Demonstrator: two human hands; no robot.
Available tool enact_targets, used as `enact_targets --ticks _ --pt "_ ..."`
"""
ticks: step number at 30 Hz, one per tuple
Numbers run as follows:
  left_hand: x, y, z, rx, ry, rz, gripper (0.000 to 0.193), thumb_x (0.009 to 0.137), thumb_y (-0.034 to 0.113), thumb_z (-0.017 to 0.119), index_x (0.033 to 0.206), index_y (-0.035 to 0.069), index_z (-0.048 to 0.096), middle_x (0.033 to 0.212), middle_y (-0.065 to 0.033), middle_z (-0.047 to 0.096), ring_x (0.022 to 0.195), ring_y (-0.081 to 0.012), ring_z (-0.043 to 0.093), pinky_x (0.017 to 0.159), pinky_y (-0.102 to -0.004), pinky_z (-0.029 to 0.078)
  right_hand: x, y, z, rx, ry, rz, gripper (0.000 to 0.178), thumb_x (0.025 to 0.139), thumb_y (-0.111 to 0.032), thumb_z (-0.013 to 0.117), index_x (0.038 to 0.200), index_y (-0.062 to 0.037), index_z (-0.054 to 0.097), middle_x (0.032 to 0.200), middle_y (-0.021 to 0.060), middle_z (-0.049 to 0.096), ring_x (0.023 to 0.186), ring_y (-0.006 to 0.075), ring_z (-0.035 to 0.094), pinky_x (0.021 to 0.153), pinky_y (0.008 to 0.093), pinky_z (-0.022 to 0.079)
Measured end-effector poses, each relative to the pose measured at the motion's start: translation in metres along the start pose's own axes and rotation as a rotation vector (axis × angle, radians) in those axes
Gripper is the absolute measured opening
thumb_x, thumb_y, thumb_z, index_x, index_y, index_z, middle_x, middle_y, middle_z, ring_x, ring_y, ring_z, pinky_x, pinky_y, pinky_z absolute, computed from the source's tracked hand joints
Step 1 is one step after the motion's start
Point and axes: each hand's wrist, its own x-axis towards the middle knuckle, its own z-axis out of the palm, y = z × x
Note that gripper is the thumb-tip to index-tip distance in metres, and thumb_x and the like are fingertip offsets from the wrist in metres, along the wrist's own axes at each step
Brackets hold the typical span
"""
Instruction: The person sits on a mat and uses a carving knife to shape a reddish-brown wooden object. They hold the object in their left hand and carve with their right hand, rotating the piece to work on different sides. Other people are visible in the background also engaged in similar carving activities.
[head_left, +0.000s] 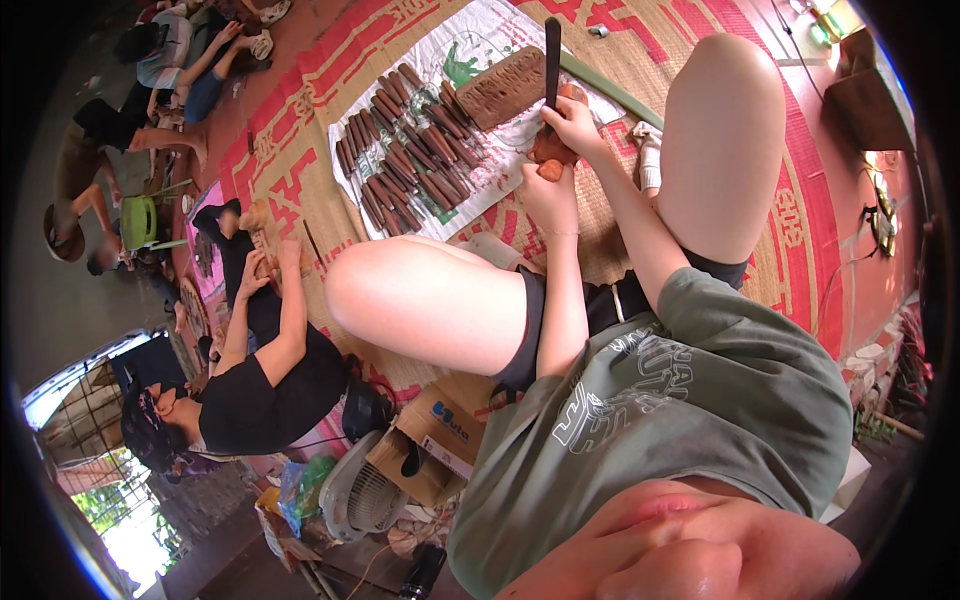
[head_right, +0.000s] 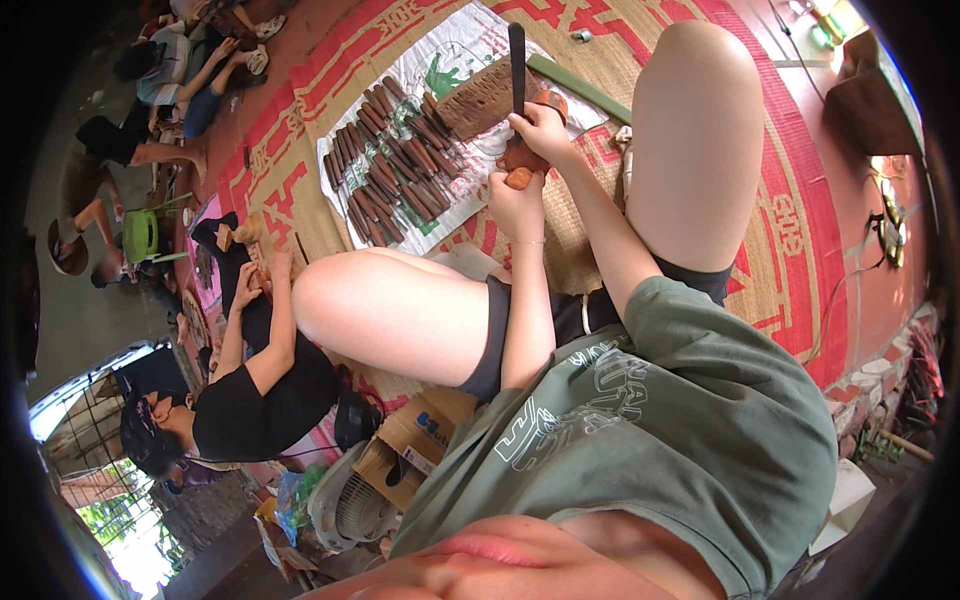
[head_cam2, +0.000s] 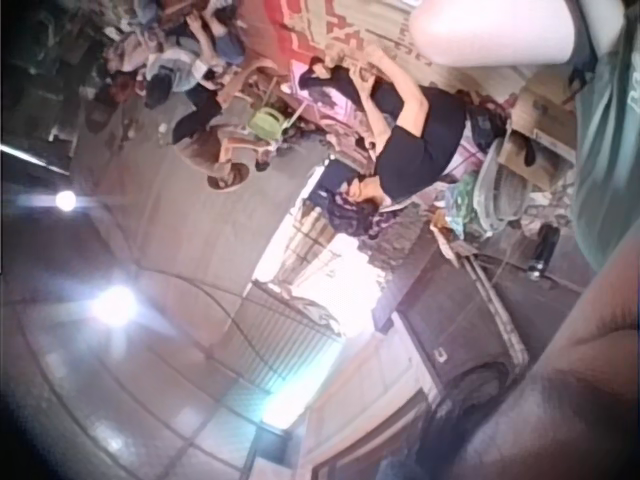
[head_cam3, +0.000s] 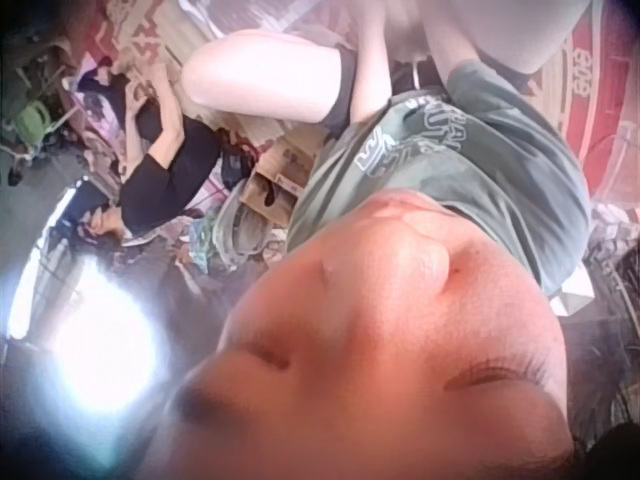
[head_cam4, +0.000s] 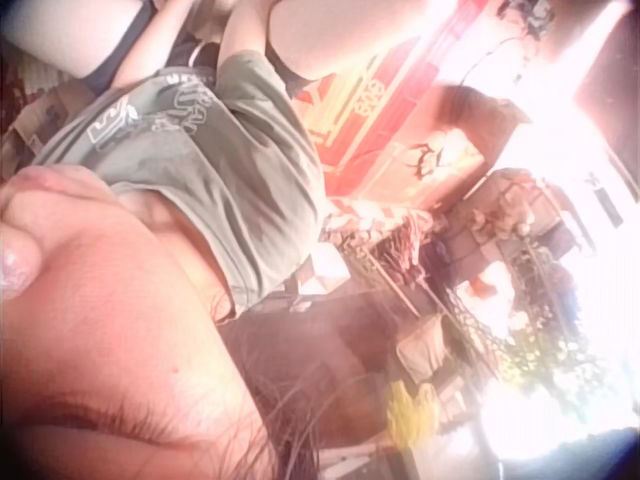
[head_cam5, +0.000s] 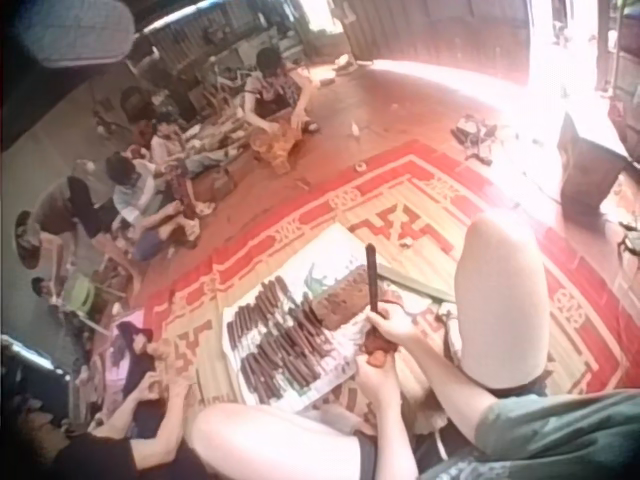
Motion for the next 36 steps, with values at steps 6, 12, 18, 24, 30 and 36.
enact_targets --ticks 6,12,18,24,30,36 --pt "-0.005 0.008 -0.002 0.005 -0.045 0.009 0.032 0.065 0.02 0.07 0.081 0.001 0.05 0.076 -0.0196 0.06 0.074 -0.0386 0.059 0.065 -0.0447 0.045 -0.001 0.012 -0.005 0.125 0.03 0.108 0.026 0.083 -0.025 0.06 0.082 0.0005 0.063 0.072 0.0063 0.063 0.066 0.0119 0.058 0.062 0.0282 0.045" --pt "-0.004 0.003 0.003 0.017 -0.003 0.036 0.031 0.066 0.02 0.07 0.081 0.002 0.05 0.075 -0.0189 0.06 0.073 -0.0378 0.059 0.064 -0.0448 0.045 -0.003 0.002 -0.007 0.045 -0.044 0.035 0.026 0.082 -0.025 0.061 0.082 0.0008 0.063 0.072 0.0056 0.063 0.066 0.0118 0.057 0.062 0.0286 0.045" --pt "-0.002 0.002 -0.005 -0.024 -0.035 -0.018 0.03 0.07 0.024 0.068 0.082 0.004 0.05 0.074 -0.0195 0.061 0.072 -0.038 0.06 0.064 -0.0455 0.045 0.004 0.011 0.004 0.014 0.02 -0.031 0.024 0.082 -0.023 0.061 0.083 0.001 0.063 0.069 0.0052 0.061 0.064 0.0123 0.055 0.06 0.0292 0.045" --pt "-0.001 0.005 0.001 -0.009 0.018 -0.029 0.036 0.063 0.024 0.073 0.084 0.003 0.052 0.075 -0.0188 0.061 0.074 -0.0379 0.06 0.065 -0.0452 0.047 0.014 0.042 -0.003 0.169 -0.094 0.037 0.024 0.084 -0.025 0.061 0.077 -0.0015 0.062 0.064 -0.0008 0.056 0.057 0.0066 0.049 0.052 0.0223 0.038" --pt "-0.002 0.0 0.001 -0.021 0.018 -0.02 0.039 0.065 0.022 0.072 0.091 0.004 0.05 0.079 -0.0188 0.061 0.074 -0.0373 0.06 0.064 -0.0449 0.047 0.015 0.036 0.005 0.11 0.026 -0.053 0.023 0.085 -0.022 0.058 0.074 -0.0018 0.061 0.063 -0.0005 0.056 0.058 0.0069 0.047 0.053 0.0235 0.038" --pt "-0.002 -0.001 0.005 -0.015 0.031 -0.049 0.04 0.063 0.023 0.073 0.088 0.004 0.049 0.077 -0.0177 0.061 0.075 -0.0363 0.06 0.062 -0.0439 0.047 0.008 0.027 -0.003 0.23 -0.085 0.029 0.021 0.088 -0.02 0.057 0.075 -0.0043 0.059 0.067 -0.0024 0.057 0.057 0.0041 0.045 0.051 0.02 0.035"
